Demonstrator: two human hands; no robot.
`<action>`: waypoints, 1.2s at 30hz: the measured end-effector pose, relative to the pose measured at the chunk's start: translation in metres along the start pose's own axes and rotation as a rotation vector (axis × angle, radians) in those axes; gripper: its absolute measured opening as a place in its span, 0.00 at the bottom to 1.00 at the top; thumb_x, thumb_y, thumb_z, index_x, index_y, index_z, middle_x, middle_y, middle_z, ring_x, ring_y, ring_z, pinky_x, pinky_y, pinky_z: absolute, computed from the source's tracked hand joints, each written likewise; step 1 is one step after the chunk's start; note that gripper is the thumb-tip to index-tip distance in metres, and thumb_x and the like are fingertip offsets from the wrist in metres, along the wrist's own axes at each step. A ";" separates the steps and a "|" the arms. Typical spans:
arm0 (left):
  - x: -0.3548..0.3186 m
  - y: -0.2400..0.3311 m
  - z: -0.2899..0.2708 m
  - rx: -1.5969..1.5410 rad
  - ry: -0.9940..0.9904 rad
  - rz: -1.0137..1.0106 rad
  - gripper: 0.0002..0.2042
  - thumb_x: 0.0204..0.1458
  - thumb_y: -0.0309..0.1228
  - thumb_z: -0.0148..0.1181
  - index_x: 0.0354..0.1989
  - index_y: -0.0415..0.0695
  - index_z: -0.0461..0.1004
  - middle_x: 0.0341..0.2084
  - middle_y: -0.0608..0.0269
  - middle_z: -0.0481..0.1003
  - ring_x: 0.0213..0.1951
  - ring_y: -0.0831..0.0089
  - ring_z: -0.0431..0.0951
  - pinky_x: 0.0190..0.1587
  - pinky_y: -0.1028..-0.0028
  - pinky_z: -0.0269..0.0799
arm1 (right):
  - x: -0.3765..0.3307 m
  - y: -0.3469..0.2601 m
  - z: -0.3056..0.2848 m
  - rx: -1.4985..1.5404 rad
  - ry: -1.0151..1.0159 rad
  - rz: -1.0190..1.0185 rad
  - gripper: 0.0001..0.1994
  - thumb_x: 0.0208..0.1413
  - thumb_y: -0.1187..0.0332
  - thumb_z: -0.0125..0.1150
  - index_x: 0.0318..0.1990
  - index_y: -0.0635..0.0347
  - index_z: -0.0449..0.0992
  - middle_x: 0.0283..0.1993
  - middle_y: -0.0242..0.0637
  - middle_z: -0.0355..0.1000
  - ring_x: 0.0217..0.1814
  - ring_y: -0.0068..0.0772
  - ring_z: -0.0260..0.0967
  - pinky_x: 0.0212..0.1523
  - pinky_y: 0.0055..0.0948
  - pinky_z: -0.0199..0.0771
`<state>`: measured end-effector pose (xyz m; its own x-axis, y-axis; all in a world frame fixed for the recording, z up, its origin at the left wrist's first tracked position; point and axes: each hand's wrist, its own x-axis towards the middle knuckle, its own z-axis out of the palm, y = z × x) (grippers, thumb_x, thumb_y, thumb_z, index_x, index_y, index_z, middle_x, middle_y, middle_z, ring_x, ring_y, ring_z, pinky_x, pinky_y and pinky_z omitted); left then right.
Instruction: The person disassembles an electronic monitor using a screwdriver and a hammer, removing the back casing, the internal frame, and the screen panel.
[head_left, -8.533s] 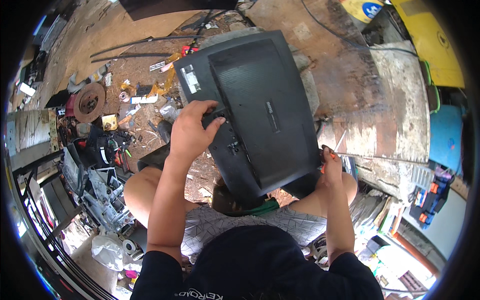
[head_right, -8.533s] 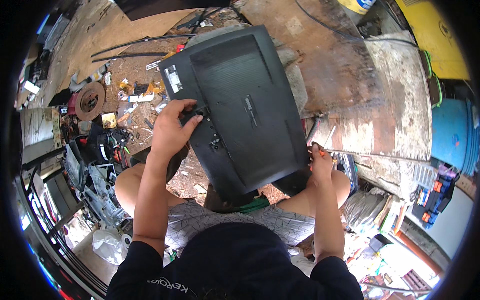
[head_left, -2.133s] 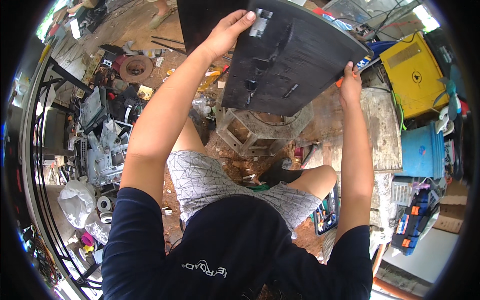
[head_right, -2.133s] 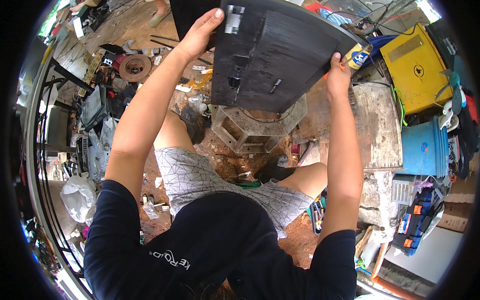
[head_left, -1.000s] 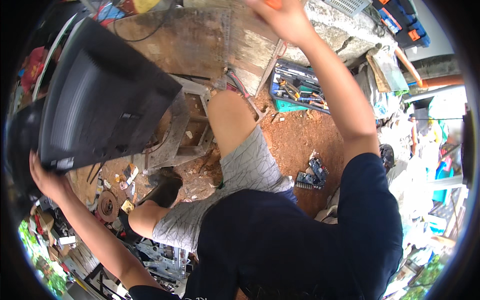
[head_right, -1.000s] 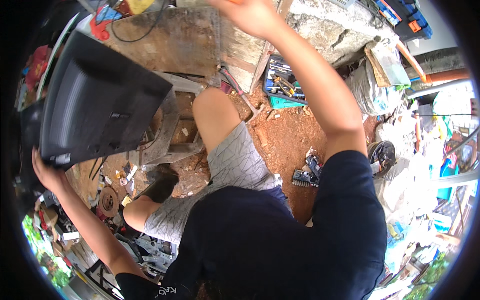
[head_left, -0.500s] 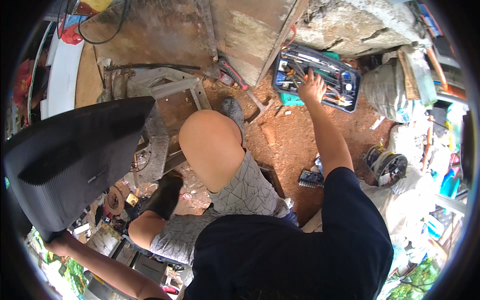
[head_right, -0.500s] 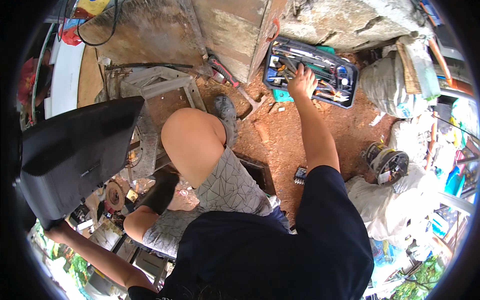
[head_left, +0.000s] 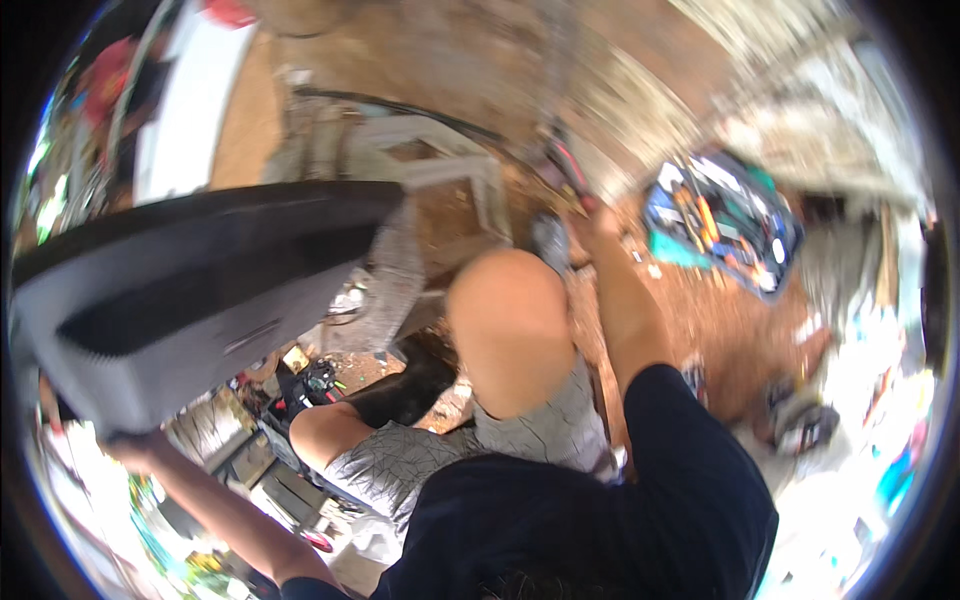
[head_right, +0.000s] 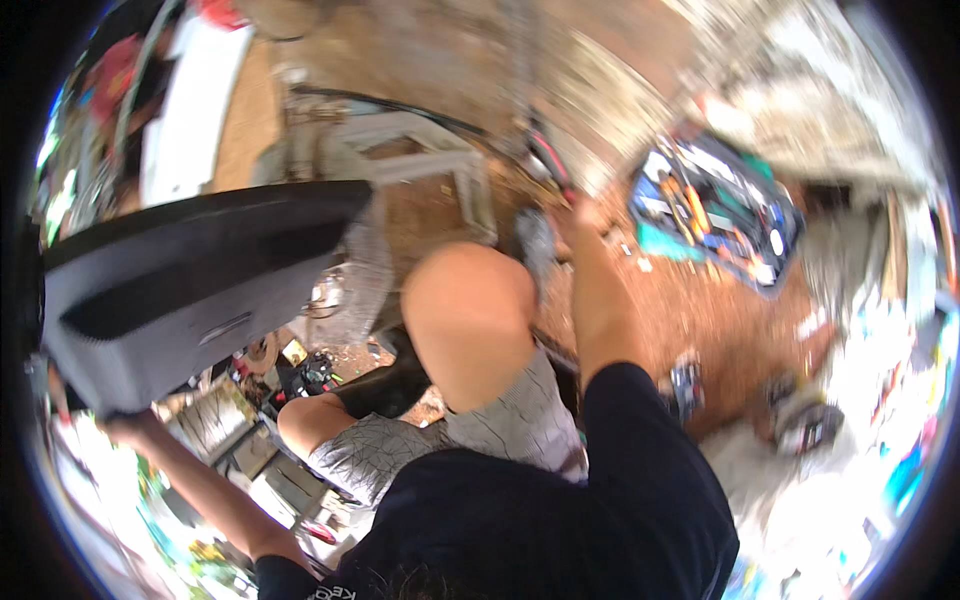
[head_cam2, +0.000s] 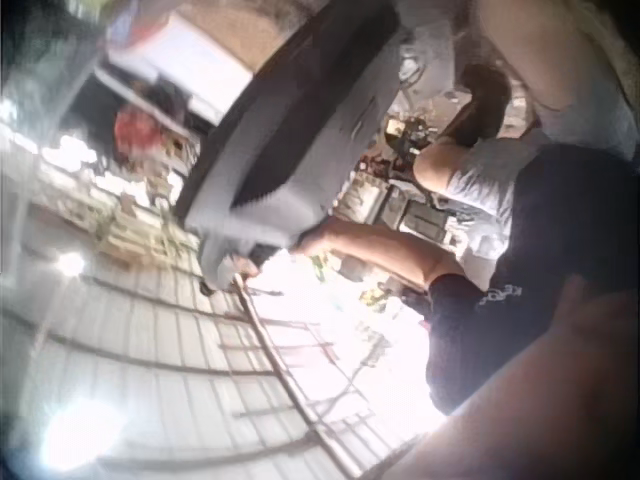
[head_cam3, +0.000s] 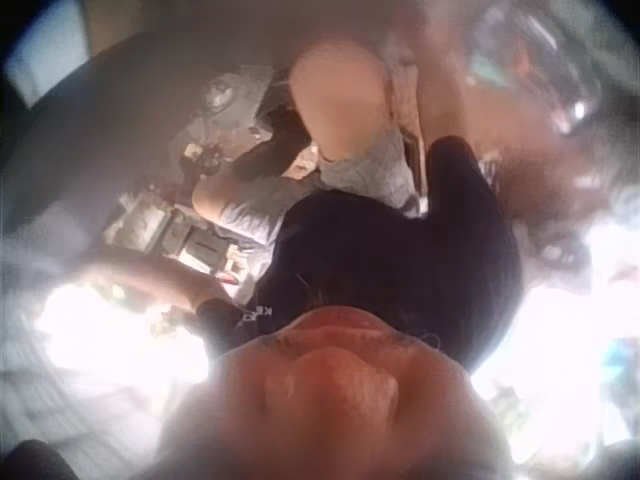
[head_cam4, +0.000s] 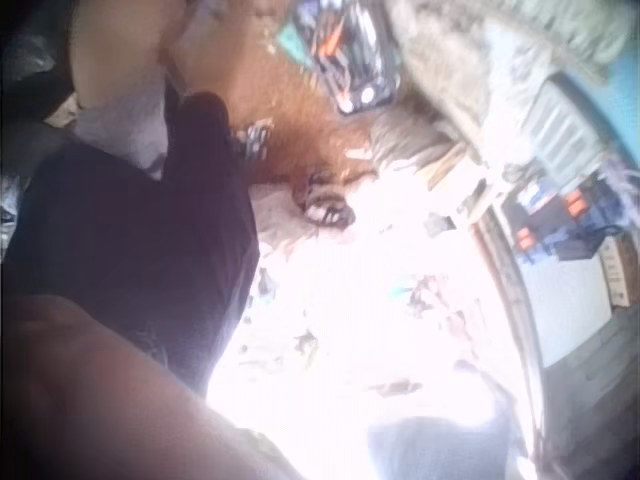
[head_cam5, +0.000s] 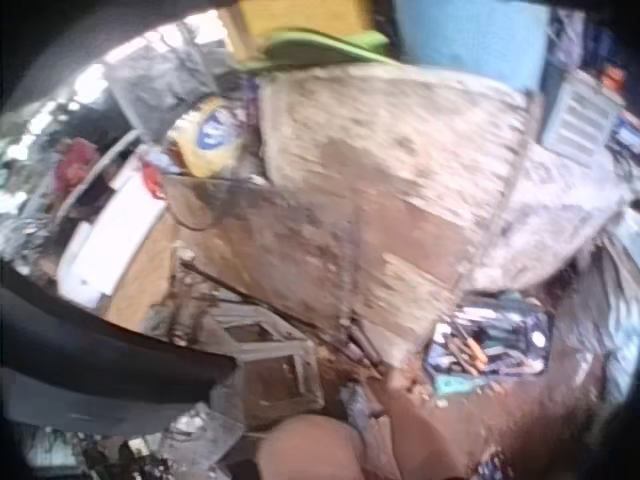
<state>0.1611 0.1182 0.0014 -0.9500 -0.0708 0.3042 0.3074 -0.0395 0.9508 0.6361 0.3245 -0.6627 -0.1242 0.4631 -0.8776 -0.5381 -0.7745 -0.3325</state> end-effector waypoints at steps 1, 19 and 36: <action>0.001 -0.005 -0.005 0.030 0.116 0.014 0.25 0.55 0.47 0.52 0.53 0.39 0.74 0.53 0.52 0.73 0.57 0.52 0.72 0.60 0.47 0.66 | 0.010 -0.003 0.003 0.130 -0.009 -0.027 0.20 0.62 0.56 0.54 0.54 0.60 0.67 0.49 0.47 0.70 0.43 0.44 0.72 0.42 0.41 0.78; -0.013 -0.022 -0.029 -0.221 -0.281 0.251 0.08 0.60 0.28 0.53 0.39 0.37 0.76 0.37 0.66 0.75 0.41 0.79 0.69 0.49 0.78 0.63 | -0.490 -0.133 -0.027 -0.272 -0.160 -0.599 0.18 0.54 0.71 0.59 0.53 0.57 0.70 0.26 0.27 0.68 0.19 0.22 0.65 0.18 0.20 0.69; -0.034 -0.009 -0.024 -0.099 -0.245 0.324 0.11 0.56 0.34 0.58 0.36 0.36 0.77 0.30 0.61 0.78 0.37 0.73 0.75 0.45 0.73 0.70 | -0.695 -0.118 0.260 -1.495 -0.377 -1.557 0.33 0.61 0.72 0.57 0.74 0.48 0.55 0.62 0.46 0.71 0.29 0.26 0.64 0.41 0.28 0.73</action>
<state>0.1918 0.0966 -0.0184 -0.7848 0.1431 0.6030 0.5849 -0.1506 0.7970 0.5695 0.2059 0.0759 -0.5642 0.7661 0.3079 0.4943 0.6121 -0.6172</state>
